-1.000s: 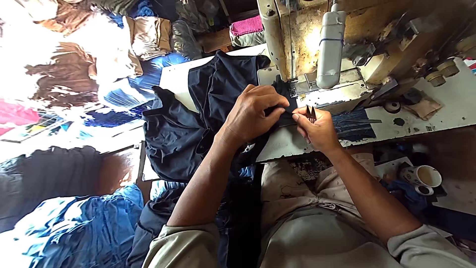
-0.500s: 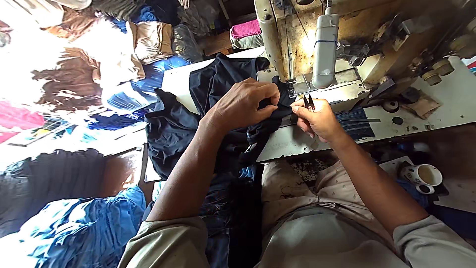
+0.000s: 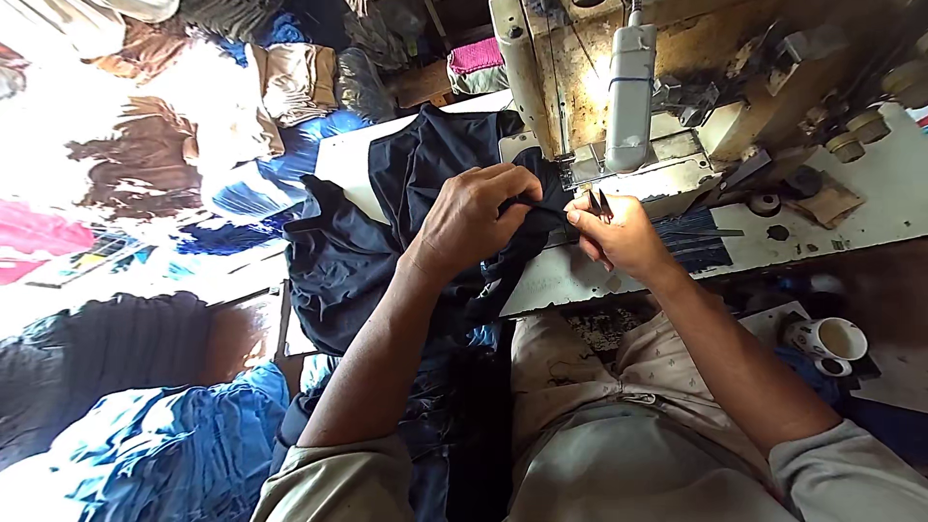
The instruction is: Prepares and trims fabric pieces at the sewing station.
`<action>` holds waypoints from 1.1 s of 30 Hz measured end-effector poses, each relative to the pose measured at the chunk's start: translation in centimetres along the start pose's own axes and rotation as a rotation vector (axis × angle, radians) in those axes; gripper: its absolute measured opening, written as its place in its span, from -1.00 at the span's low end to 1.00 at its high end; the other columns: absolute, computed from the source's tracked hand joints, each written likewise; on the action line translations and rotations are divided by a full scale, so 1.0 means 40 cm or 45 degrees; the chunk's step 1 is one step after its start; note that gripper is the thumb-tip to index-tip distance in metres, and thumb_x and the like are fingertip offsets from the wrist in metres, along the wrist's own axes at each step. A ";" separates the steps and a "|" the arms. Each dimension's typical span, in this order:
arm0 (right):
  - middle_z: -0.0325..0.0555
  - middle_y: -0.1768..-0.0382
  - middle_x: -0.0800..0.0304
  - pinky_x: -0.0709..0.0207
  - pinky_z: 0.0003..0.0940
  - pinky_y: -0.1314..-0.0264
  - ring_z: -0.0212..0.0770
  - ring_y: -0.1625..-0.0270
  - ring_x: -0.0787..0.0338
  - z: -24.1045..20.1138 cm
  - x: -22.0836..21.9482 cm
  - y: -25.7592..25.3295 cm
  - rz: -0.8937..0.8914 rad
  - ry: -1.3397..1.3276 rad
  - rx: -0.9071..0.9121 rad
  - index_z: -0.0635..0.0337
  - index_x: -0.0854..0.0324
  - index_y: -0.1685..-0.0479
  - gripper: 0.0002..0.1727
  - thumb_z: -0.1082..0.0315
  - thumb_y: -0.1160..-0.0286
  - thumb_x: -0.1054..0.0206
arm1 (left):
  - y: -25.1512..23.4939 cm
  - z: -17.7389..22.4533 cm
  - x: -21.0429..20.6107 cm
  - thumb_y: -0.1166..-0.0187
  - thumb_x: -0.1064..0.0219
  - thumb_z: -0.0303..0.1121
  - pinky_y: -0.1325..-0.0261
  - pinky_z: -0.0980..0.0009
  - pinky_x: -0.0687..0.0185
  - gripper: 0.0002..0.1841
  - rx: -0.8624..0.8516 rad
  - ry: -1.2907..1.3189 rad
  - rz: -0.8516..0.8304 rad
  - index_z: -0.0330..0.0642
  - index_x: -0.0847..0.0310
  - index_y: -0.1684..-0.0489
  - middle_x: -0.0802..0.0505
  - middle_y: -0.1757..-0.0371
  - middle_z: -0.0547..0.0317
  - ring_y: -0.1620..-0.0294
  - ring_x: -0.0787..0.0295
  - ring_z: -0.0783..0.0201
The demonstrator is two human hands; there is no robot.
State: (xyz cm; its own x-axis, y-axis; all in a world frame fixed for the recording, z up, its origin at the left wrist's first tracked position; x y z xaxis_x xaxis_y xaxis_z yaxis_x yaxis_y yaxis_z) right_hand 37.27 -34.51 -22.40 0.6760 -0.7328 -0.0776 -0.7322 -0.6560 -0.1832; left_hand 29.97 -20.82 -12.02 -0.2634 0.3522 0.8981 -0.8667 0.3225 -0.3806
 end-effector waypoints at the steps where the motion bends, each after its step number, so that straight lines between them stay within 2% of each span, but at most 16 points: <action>1: -0.15 0.73 -0.57 -0.31 -0.49 0.86 -0.35 0.82 -0.45 -0.004 -0.001 0.022 -0.007 0.056 0.025 0.24 -0.72 -0.05 -0.81 0.34 -0.75 -0.26 | 0.003 0.016 -0.007 -0.63 -0.25 -0.38 -0.14 0.17 -0.69 -0.81 -0.018 0.036 0.000 -0.05 -0.79 -0.01 -0.89 0.02 0.25 -0.05 -0.81 0.29; 6: -0.20 0.66 -0.66 -0.49 -0.47 0.70 -0.35 0.73 -0.56 0.020 -0.010 0.100 0.025 0.226 0.086 0.17 -0.77 -0.10 -0.79 0.31 -0.74 -0.28 | 0.023 0.077 -0.069 -0.61 -0.32 -0.31 -0.17 0.18 -0.60 -0.83 -0.194 0.144 -0.060 -0.02 -0.86 0.09 -0.91 0.12 0.34 -0.01 -0.80 0.35; 11: -0.19 0.68 -0.63 -0.47 -0.51 0.70 -0.38 0.73 -0.54 0.033 -0.015 0.106 0.083 0.157 0.063 0.21 -0.76 -0.08 -0.81 0.34 -0.72 -0.30 | 0.006 0.046 -0.058 -0.63 -0.37 -0.18 -0.25 0.08 -0.49 -0.81 -0.219 0.002 -0.061 0.00 -0.86 0.09 -0.87 0.18 0.28 0.00 -0.76 0.26; 13: -0.20 0.71 -0.62 -0.46 -0.52 0.73 -0.38 0.75 -0.53 0.028 -0.013 0.093 0.112 0.125 0.062 0.23 -0.76 -0.06 -0.81 0.35 -0.71 -0.31 | -0.011 0.033 -0.050 -0.61 -0.39 -0.11 -0.26 0.06 -0.45 -0.77 -0.218 -0.053 -0.084 0.02 -0.85 0.02 -0.86 0.16 0.27 0.00 -0.73 0.22; 15: -0.19 0.72 -0.60 -0.42 -0.50 0.79 -0.36 0.78 -0.50 0.027 -0.011 0.076 0.133 0.098 0.056 0.23 -0.76 -0.05 -0.81 0.35 -0.72 -0.30 | -0.028 0.012 -0.052 -0.58 -0.40 0.01 -0.22 0.03 -0.44 -0.69 -0.196 -0.114 -0.149 0.05 -0.82 -0.04 -0.84 0.13 0.26 -0.01 -0.72 0.18; 17: -0.14 0.75 -0.56 -0.34 -0.49 0.85 -0.35 0.83 -0.44 0.032 -0.007 0.061 0.142 0.038 0.043 0.23 -0.75 -0.07 -0.81 0.34 -0.73 -0.29 | -0.043 -0.028 -0.049 -0.51 -0.37 0.21 -0.19 -0.05 -0.44 -0.56 -0.144 -0.199 -0.244 0.08 -0.80 -0.03 -0.83 0.13 0.23 -0.02 -0.71 0.10; 19: -0.10 0.78 -0.51 -0.28 -0.49 0.88 -0.33 0.86 -0.39 0.032 -0.002 0.051 0.133 -0.010 0.047 0.20 -0.73 -0.10 -0.81 0.33 -0.73 -0.29 | -0.051 -0.094 -0.042 -0.38 -0.30 0.46 -0.18 -0.16 -0.42 -0.39 -0.031 -0.265 -0.391 0.13 -0.78 0.05 -0.81 0.07 0.23 -0.12 -0.66 0.02; 21: -0.10 0.79 -0.47 -0.23 -0.51 0.91 -0.35 0.88 -0.36 0.028 -0.001 0.046 0.123 -0.021 0.053 0.16 -0.71 -0.10 -0.82 0.32 -0.74 -0.28 | -0.042 -0.158 -0.031 -0.29 -0.28 0.55 -0.23 -0.22 -0.47 -0.30 0.048 -0.216 -0.529 0.08 -0.81 0.14 -0.80 -0.06 0.23 -0.27 -0.62 -0.02; 22: -0.11 0.79 -0.48 -0.23 -0.52 0.90 -0.35 0.88 -0.37 0.026 -0.001 0.040 0.130 -0.026 0.050 0.18 -0.71 -0.08 -0.83 0.34 -0.73 -0.28 | -0.036 -0.177 -0.023 -0.30 -0.33 0.50 -0.28 -0.19 -0.49 -0.33 0.046 -0.153 -0.561 0.04 -0.81 0.17 -0.80 -0.12 0.22 -0.32 -0.60 0.00; 24: -0.14 0.78 -0.51 -0.25 -0.51 0.88 -0.36 0.85 -0.40 0.022 0.003 0.022 0.150 -0.039 0.035 0.25 -0.73 -0.04 -0.84 0.38 -0.71 -0.29 | -0.029 -0.178 0.002 -0.36 -0.48 0.23 -0.43 -0.02 -0.49 -0.50 0.006 0.042 -0.548 -0.07 -0.80 0.19 -0.78 -0.24 0.18 -0.38 -0.59 0.08; 26: -0.16 0.78 -0.53 -0.29 -0.48 0.87 -0.35 0.84 -0.42 0.033 0.008 0.001 0.118 -0.099 0.003 0.30 -0.74 -0.08 -0.79 0.38 -0.73 -0.26 | -0.023 -0.143 0.022 -0.43 -0.51 0.03 -0.42 0.24 -0.61 -0.66 -0.037 0.190 -0.509 -0.04 -0.72 0.22 -0.71 -0.35 0.25 -0.41 -0.62 0.29; 27: -0.15 0.77 -0.53 -0.30 -0.46 0.87 -0.34 0.84 -0.41 0.039 0.009 -0.008 0.087 -0.152 -0.030 0.33 -0.74 -0.15 -0.74 0.36 -0.76 -0.23 | -0.019 -0.118 0.030 -0.44 -0.52 -0.05 -0.40 0.31 -0.64 -0.72 -0.063 0.268 -0.478 -0.05 -0.69 0.24 -0.72 -0.34 0.27 -0.40 -0.63 0.34; 28: -0.15 0.77 -0.51 -0.30 -0.45 0.87 -0.34 0.85 -0.38 0.041 0.008 -0.015 0.053 -0.193 -0.061 0.34 -0.73 -0.22 -0.70 0.36 -0.77 -0.20 | -0.015 -0.091 0.034 -0.45 -0.52 -0.13 -0.39 0.31 -0.65 -0.76 -0.093 0.339 -0.441 -0.08 -0.69 0.25 -0.76 -0.29 0.25 -0.36 -0.66 0.34; 30: -0.14 0.78 -0.50 -0.28 -0.45 0.88 -0.34 0.86 -0.36 0.038 0.005 -0.021 0.014 -0.193 -0.102 0.32 -0.74 -0.26 -0.68 0.35 -0.78 -0.20 | -0.002 -0.049 0.041 -0.50 -0.49 -0.19 -0.26 0.32 -0.71 -0.81 -0.125 0.419 -0.367 -0.10 -0.72 0.19 -0.84 -0.05 0.29 -0.15 -0.75 0.37; 33: -0.15 0.78 -0.51 -0.26 -0.47 0.88 -0.34 0.86 -0.38 0.026 0.004 -0.020 -0.005 -0.139 -0.070 0.32 -0.76 -0.12 -0.75 0.38 -0.75 -0.24 | 0.016 -0.006 0.053 -0.52 -0.48 -0.32 -0.03 0.37 -0.70 -0.87 -0.181 0.504 -0.269 -0.15 -0.67 0.24 -0.80 0.19 0.27 0.09 -0.73 0.38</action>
State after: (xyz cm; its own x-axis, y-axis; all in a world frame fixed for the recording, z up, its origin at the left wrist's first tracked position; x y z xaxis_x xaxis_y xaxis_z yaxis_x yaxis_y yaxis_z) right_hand 38.07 -33.91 -23.30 0.6818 -0.7079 -0.1842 -0.7308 -0.6700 -0.1302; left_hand 28.97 -19.65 -10.42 0.1180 0.5651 0.8166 -0.8101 0.5304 -0.2499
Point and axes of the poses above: each hand's wrist, its own y-axis away from the middle knuckle, its own x-axis out of the back of the hand, z = x × y, the point moved 9 cm from there along -y, towards the middle knuckle
